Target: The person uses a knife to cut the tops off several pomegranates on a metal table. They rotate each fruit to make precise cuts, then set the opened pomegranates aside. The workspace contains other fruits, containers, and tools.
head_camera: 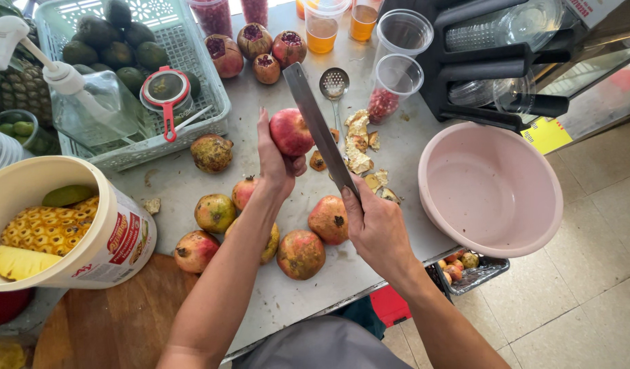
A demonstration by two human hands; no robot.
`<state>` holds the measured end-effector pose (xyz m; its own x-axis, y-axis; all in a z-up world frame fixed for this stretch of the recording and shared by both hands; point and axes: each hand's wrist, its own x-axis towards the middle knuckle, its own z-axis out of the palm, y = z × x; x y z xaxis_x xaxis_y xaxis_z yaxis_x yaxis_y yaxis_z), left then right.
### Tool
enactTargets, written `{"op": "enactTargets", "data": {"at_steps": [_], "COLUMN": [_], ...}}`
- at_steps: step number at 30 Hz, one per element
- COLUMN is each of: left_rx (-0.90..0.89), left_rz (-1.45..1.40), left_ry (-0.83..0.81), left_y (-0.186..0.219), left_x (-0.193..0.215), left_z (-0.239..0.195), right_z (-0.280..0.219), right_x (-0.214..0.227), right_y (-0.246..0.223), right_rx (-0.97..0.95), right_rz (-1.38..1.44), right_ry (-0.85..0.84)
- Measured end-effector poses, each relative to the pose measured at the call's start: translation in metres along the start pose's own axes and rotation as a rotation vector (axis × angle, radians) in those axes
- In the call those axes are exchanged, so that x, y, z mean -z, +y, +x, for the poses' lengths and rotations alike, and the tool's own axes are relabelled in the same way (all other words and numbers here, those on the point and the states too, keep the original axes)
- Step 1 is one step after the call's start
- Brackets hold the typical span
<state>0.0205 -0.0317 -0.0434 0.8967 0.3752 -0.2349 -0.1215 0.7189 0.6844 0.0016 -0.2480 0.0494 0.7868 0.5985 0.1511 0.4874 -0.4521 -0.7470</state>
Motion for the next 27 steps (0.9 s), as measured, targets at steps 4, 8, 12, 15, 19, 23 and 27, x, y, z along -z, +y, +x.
{"op": "enactTargets", "data": {"at_steps": [4,8,12,15,19,23,27], "left_rx": [-0.059,-0.143,-0.156,-0.177,-0.17,-0.197,-0.215], "left_rz": [0.075,0.091,0.123,0.167,0.166,0.189,0.256], "left_ry": [0.155,0.239,0.26,0.208,0.255,0.249,0.305], "left_y": [-0.002,0.001,0.004,0.005,0.005,-0.006,-0.011], "left_x": [-0.007,-0.014,-0.019,-0.022,-0.021,-0.021,-0.021], "left_z": [-0.003,-0.004,-0.007,-0.01,-0.009,-0.013,-0.014], "right_z": [0.0,0.001,0.001,0.002,0.003,0.008,0.014], "right_x": [-0.001,-0.001,-0.003,-0.004,-0.004,-0.004,-0.003], "right_y": [0.002,0.004,0.004,0.004,0.003,0.001,0.004], "right_rx": [0.08,0.06,0.073,0.03,0.043,0.008,0.08], "right_rz": [-0.046,-0.079,-0.107,-0.1,-0.099,-0.083,-0.072], "right_ry": [0.023,-0.002,-0.004,-0.041,-0.044,-0.055,-0.039]}}
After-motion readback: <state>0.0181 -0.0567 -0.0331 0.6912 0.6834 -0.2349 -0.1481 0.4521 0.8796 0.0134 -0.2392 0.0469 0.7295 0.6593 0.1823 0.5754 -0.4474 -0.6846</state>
